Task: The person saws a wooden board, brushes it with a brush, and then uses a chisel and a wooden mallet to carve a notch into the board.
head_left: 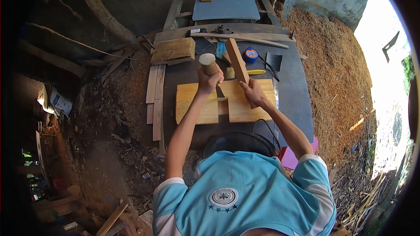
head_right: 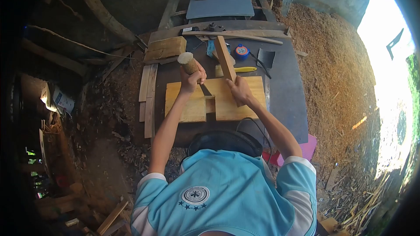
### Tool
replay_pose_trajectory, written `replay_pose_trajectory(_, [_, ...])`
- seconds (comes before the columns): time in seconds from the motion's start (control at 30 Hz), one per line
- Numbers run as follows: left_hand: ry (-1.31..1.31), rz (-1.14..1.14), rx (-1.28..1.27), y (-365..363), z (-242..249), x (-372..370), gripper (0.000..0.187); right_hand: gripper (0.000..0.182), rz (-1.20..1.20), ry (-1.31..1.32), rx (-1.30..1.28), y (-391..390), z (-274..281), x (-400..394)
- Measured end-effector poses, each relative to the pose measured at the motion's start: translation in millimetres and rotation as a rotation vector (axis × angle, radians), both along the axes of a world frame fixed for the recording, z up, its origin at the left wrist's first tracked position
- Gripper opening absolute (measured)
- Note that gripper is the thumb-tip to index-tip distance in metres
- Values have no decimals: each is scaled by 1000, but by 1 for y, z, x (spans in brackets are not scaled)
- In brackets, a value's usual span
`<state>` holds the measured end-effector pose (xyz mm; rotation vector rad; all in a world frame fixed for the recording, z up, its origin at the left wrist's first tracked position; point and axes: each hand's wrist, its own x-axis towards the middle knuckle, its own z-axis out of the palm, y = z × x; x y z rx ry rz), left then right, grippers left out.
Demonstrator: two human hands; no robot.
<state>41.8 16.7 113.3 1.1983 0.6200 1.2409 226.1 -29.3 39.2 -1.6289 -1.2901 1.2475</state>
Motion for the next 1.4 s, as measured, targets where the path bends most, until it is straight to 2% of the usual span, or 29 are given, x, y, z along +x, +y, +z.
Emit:
replay_pose_trajectory(0.1, [1,14,16,-2,-6,-1,6,40,102,-101,-63,-9,97,2])
replay_pose_trajectory(0.17, [11,7,22,-2,-7,-1,7,39,157,-99,156,-12,151,8])
replay_pose_trajectory(0.27, [22,18,0,-6,0,1,8,35,127,72,465,-29,253,7])
replay_pose_trajectory(0.4, [19,7,33,-5,-1,-1,9,24,36,205,888,-35,312,-5])
replay_pose_trajectory(0.47, [-3,21,26,-6,-4,0,9,25,61,121,937,-31,293,-16])
replay_pose_trajectory(0.53, [22,30,13,-6,-9,0,9,27,258,-171,873,-29,244,-11])
replay_pose_trajectory(0.57, [39,34,8,-7,-9,0,9,29,431,-412,772,-32,222,-2])
replay_pose_trajectory(0.6, [57,80,-35,-10,-6,1,10,29,475,-470,585,-35,227,-1])
replay_pose_trajectory(0.67, [70,46,40,-9,-9,0,10,31,552,-568,204,-40,244,1])
replay_pose_trajectory(0.77, [64,17,91,-5,-13,0,7,30,563,-591,414,-47,291,9])
replay_pose_trajectory(0.87, [57,6,104,-7,-10,0,4,32,328,-278,832,-55,321,7])
replay_pose_trajectory(0.93, [50,9,107,-6,-10,0,4,34,121,-202,899,-66,353,2])
replay_pose_trajectory(1.0, [45,12,101,-8,-10,1,5,37,50,-172,924,-67,372,25])
replay_pose_trajectory(1.1, [46,27,97,-10,-8,0,11,33,-74,-26,1117,-60,377,22])
replay_pose_trajectory(1.23, [53,27,97,-11,-9,0,10,31,-56,-147,1072,-67,358,-14])
replay_pose_trajectory(1.3, [65,13,93,-10,-8,0,9,27,74,-250,1011,-65,289,-13])
replay_pose_trajectory(1.37, [73,77,110,-10,-11,2,9,28,381,-482,600,-67,242,-6])
replay_pose_trajectory(1.4, [79,109,122,-11,-11,4,8,30,560,-641,278,-69,239,-8])
